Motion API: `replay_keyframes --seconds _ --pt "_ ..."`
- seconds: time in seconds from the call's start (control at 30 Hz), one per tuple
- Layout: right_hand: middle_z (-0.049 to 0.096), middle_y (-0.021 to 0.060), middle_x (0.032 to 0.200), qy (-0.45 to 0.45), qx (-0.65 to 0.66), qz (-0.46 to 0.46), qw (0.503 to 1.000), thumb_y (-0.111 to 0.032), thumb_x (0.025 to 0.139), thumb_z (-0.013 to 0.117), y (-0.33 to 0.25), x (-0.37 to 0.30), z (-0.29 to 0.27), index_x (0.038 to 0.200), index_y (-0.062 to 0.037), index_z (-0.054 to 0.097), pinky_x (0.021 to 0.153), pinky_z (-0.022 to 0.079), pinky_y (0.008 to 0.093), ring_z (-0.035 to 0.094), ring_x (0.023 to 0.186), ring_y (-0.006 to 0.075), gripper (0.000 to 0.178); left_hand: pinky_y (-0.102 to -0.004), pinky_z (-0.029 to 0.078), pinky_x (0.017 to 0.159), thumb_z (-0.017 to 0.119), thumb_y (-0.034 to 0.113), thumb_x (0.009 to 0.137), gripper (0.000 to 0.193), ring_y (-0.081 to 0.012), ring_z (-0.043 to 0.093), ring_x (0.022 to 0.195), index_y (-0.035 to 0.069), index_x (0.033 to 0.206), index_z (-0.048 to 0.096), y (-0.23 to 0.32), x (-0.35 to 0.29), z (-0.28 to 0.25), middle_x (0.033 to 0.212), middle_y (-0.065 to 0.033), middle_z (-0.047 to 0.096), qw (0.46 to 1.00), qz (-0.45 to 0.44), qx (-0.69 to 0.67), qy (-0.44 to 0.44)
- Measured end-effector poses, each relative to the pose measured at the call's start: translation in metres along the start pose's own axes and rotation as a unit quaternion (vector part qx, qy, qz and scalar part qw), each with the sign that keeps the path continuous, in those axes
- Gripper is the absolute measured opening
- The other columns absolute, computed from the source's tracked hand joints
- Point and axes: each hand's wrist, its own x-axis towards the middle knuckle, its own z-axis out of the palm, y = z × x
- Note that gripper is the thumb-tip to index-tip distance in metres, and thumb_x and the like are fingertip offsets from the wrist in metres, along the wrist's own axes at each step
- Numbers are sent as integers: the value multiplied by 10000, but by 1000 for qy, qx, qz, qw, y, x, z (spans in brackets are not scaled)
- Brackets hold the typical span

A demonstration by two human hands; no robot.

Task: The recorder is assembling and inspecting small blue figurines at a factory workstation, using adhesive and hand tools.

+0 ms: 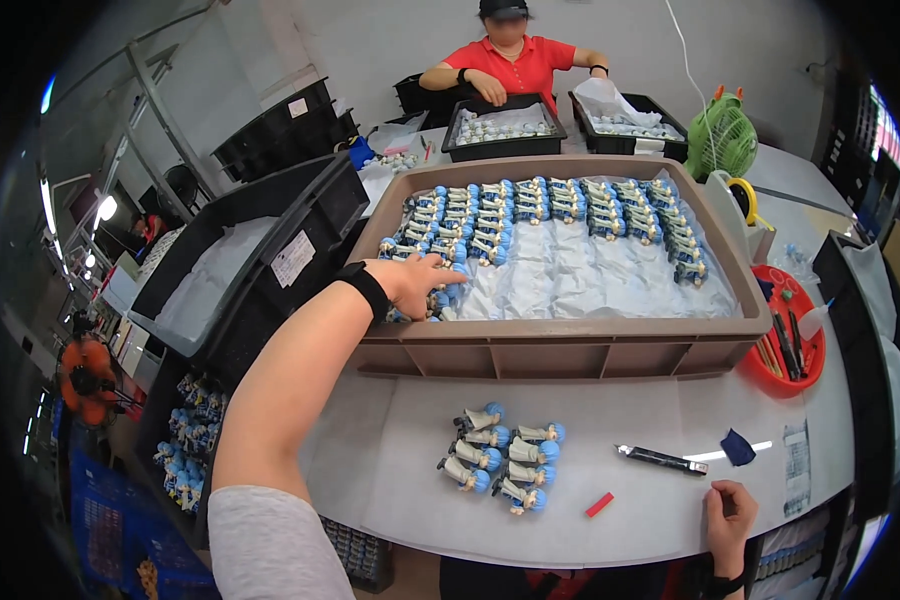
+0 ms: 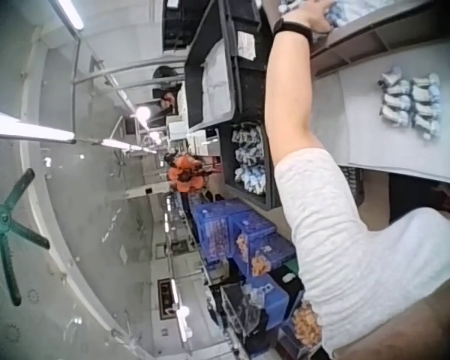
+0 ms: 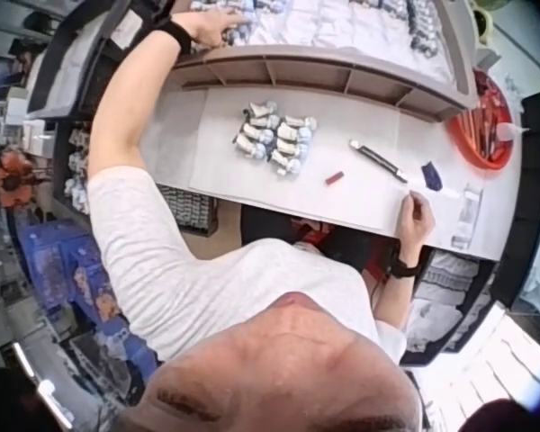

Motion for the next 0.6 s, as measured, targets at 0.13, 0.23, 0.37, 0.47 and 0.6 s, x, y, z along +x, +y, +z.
replay_keyframes --seconds 0.13,0.23,0.37,0.47,0.6 --pt "563 47 701 3 -4 -5 1000 40 793 563 7 0 -2 839 53 575 571 413 196 526 623 78 50 -423 350 984 741 199 603 873 -341 341 1207 307 1365 329 -7 2 -10 1313 -128 332 999 31 10 -30" --pt "561 47 699 4 4 -1 1000 43 791 563 6 1 0 839 54 574 572 412 196 523 625 78 51 -438 354 972 729 221 613 831 -349 347 1202 323 1345 348 -6 5 -7 1316 -133 323 999 35 -21 -26" --pt "555 43 696 8 8 1 1000 44 791 564 5 1 0 839 54 575 566 402 191 508 619 70 51 -412 342 985 726 136 602 764 -380 351 1195 285 1280 406 1 9 4 1299 -175 326 1000 21 14 7" --pt "552 43 694 8 -6 -3 1000 44 793 562 5 1 -1 841 53 575 562 397 188 503 614 68 50 -422 371 937 700 107 600 680 -382 392 1127 255 1205 427 9 8 -3 1232 -170 356 1000 2 23 -10" --pt "552 42 696 2 0 -8 1000 42 796 561 7 1 -1 844 52 575 560 395 185 502 614 65 50 -436 373 928 699 101 594 647 -381 392 1117 239 1168 434 17 6 -5 1233 -169 358 999 -17 34 -9"
